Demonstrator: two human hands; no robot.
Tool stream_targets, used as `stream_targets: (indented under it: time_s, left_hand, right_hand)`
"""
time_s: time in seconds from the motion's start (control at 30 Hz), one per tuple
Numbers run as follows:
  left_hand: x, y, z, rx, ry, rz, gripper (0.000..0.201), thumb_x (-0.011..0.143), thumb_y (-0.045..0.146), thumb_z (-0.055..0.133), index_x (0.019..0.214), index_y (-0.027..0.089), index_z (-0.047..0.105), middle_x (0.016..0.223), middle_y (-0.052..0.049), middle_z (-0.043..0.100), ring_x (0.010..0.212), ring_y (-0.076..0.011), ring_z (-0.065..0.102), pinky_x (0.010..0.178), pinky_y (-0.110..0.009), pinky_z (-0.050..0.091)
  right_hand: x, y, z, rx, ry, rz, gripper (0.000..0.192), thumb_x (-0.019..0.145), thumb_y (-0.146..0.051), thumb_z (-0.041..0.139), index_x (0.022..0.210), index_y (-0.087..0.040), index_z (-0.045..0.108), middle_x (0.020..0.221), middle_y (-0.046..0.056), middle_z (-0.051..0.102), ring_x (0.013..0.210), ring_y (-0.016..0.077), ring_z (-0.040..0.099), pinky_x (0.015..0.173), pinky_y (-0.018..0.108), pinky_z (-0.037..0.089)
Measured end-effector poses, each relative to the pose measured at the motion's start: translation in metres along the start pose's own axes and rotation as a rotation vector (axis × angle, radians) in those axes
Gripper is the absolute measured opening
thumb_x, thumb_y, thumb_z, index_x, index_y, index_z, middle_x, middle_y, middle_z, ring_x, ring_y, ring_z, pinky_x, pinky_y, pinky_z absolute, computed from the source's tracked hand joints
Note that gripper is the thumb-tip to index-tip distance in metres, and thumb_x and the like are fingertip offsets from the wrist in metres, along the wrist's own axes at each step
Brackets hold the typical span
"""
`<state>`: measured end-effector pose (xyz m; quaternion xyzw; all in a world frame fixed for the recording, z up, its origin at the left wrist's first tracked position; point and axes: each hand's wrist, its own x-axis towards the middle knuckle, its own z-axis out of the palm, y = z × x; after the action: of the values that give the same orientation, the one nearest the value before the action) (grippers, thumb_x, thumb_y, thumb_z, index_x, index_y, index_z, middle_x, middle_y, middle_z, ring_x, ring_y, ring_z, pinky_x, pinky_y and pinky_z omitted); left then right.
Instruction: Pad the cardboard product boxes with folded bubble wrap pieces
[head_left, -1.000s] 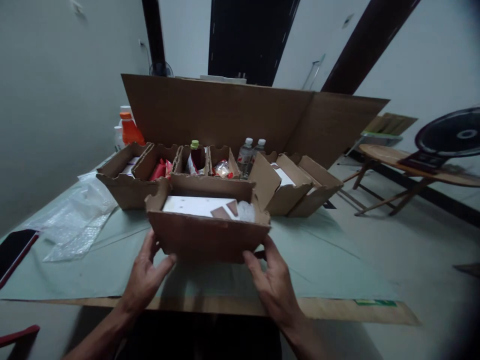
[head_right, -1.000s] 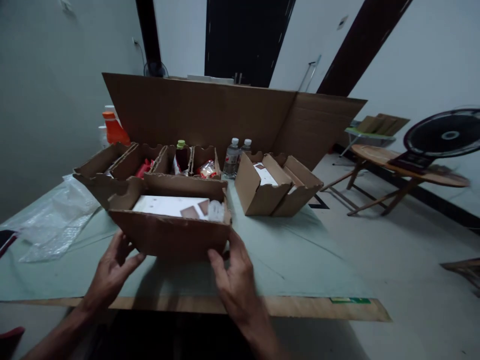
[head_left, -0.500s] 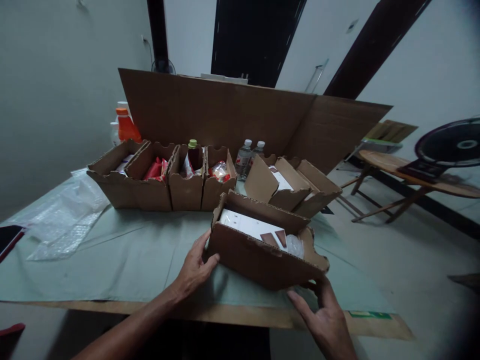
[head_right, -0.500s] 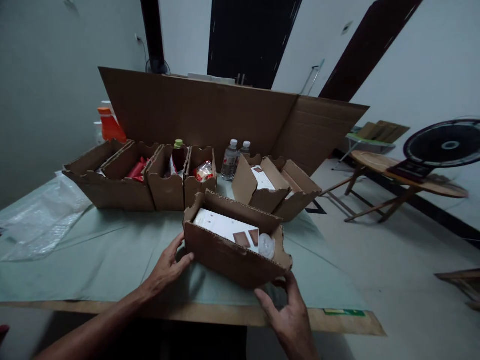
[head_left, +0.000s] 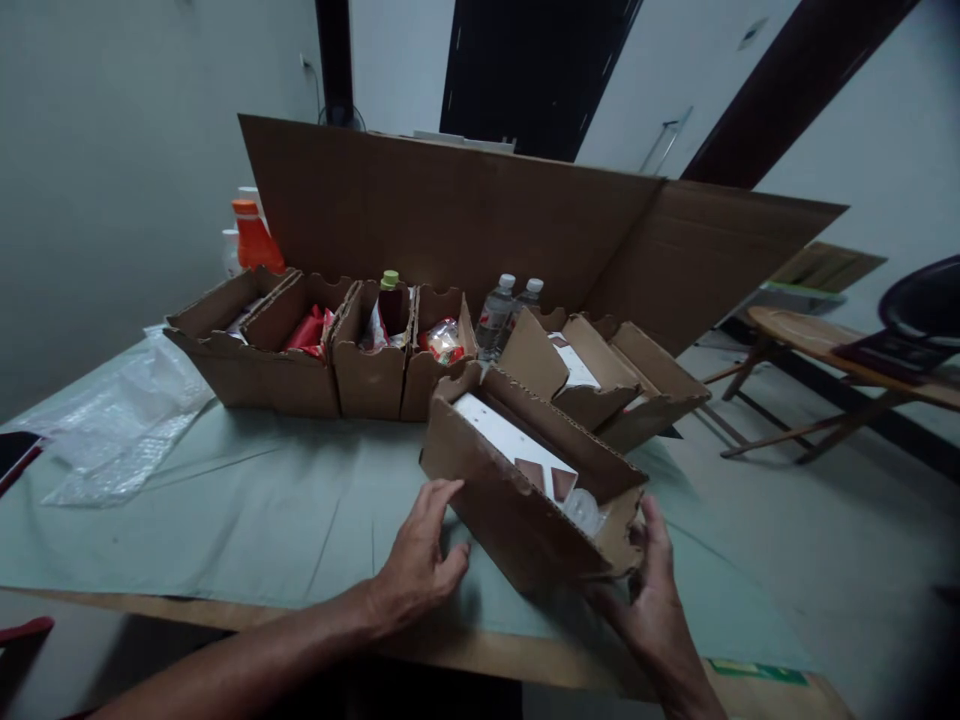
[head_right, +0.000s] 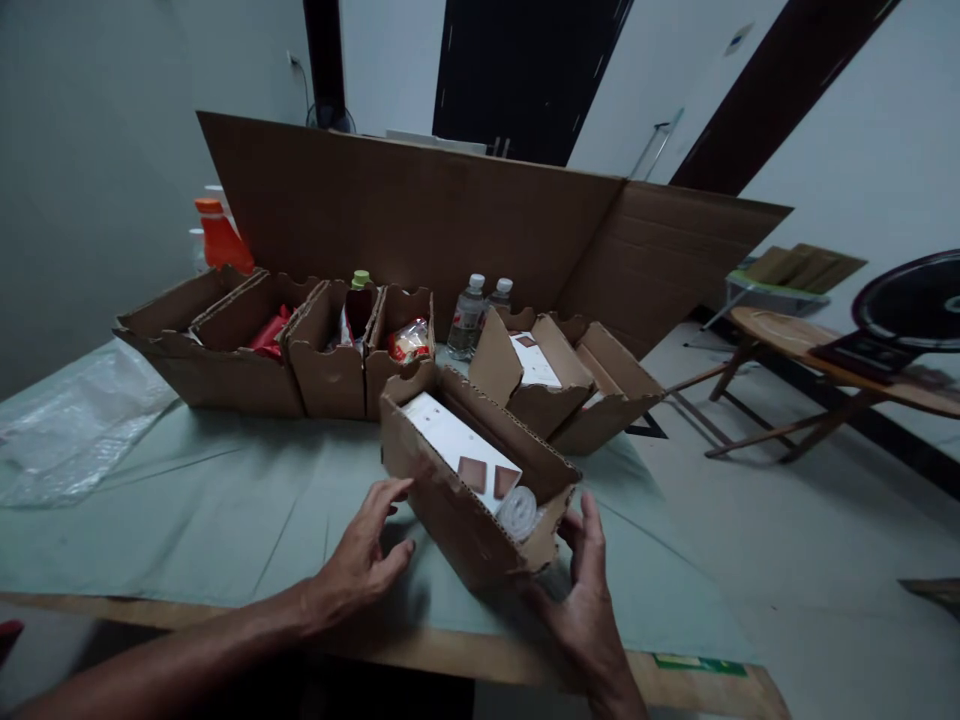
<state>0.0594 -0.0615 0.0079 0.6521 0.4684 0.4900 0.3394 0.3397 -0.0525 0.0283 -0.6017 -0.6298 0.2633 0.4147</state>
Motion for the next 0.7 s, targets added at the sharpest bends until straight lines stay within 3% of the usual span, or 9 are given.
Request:
stream_targets:
  time_s: [0.1, 0.2, 0.3, 0.4, 0.53, 0.7]
  left_hand:
    - [0.014, -0.003, 0.015, 0.006, -0.04, 0.077, 0.074, 0.072, 0.011, 0.056, 0.144, 0.021, 0.042, 0.141, -0.014, 0.046, 0.133, -0.0307, 0.046, 0.115, -0.05, 0.038]
    - [0.018, -0.005, 0.029, -0.003, -0.078, 0.103, 0.079, 0.073, 0.012, 0.057, 0.148, 0.021, 0.037, 0.142, -0.015, 0.046, 0.134, -0.0312, 0.044, 0.117, -0.051, 0.037]
    - [0.017, -0.006, 0.038, 0.001, -0.112, 0.091, 0.087, 0.07, 0.014, 0.061, 0.152, 0.019, 0.031, 0.148, -0.017, 0.04, 0.139, -0.0339, 0.039, 0.119, -0.053, 0.034]
    - [0.021, -0.008, 0.037, 0.027, -0.162, 0.08, 0.092, 0.068, 0.016, 0.063, 0.153, 0.014, 0.03, 0.151, -0.019, 0.038, 0.141, -0.0354, 0.037, 0.12, -0.052, 0.032]
    - [0.029, -0.016, 0.029, 0.041, -0.18, 0.091, 0.095, 0.068, 0.02, 0.066, 0.155, 0.017, 0.027, 0.156, -0.019, 0.035, 0.144, -0.0364, 0.035, 0.121, -0.054, 0.031]
    - [0.038, -0.035, 0.02, 0.076, -0.171, 0.121, 0.088, 0.077, 0.021, 0.063, 0.157, 0.018, 0.025, 0.162, -0.018, 0.029, 0.147, -0.0342, 0.032, 0.121, -0.054, 0.031]
  right_hand:
    - [-0.002, 0.009, -0.001, -0.048, 0.043, 0.037, 0.113, 0.066, -0.058, 0.079, 0.157, -0.024, 0.021, 0.148, 0.017, 0.047, 0.136, 0.0366, 0.046, 0.111, 0.049, 0.038]
    - [0.0, 0.019, 0.002, -0.039, -0.022, 0.052, 0.093, 0.065, -0.06, 0.078, 0.143, -0.024, 0.044, 0.136, 0.015, 0.058, 0.129, 0.0366, 0.052, 0.106, 0.048, 0.043]
    - [0.003, 0.022, 0.011, 0.002, -0.023, 0.079, 0.088, 0.06, -0.059, 0.08, 0.135, -0.024, 0.051, 0.132, 0.015, 0.062, 0.126, 0.0368, 0.054, 0.104, 0.048, 0.045]
    - [0.005, 0.013, 0.023, 0.016, 0.077, 0.131, 0.084, 0.062, -0.059, 0.078, 0.133, -0.023, 0.052, 0.132, 0.013, 0.063, 0.124, 0.0349, 0.056, 0.104, 0.046, 0.045]
    - [0.013, -0.002, 0.039, -0.031, 0.135, 0.197, 0.071, 0.06, -0.06, 0.077, 0.118, -0.021, 0.062, 0.11, 0.01, 0.072, 0.104, 0.0327, 0.065, 0.087, 0.041, 0.053]
    - [0.026, -0.01, 0.057, -0.071, 0.165, 0.149, 0.061, 0.063, -0.06, 0.075, 0.107, -0.021, 0.063, 0.101, 0.009, 0.073, 0.095, 0.0291, 0.066, 0.082, 0.039, 0.053]
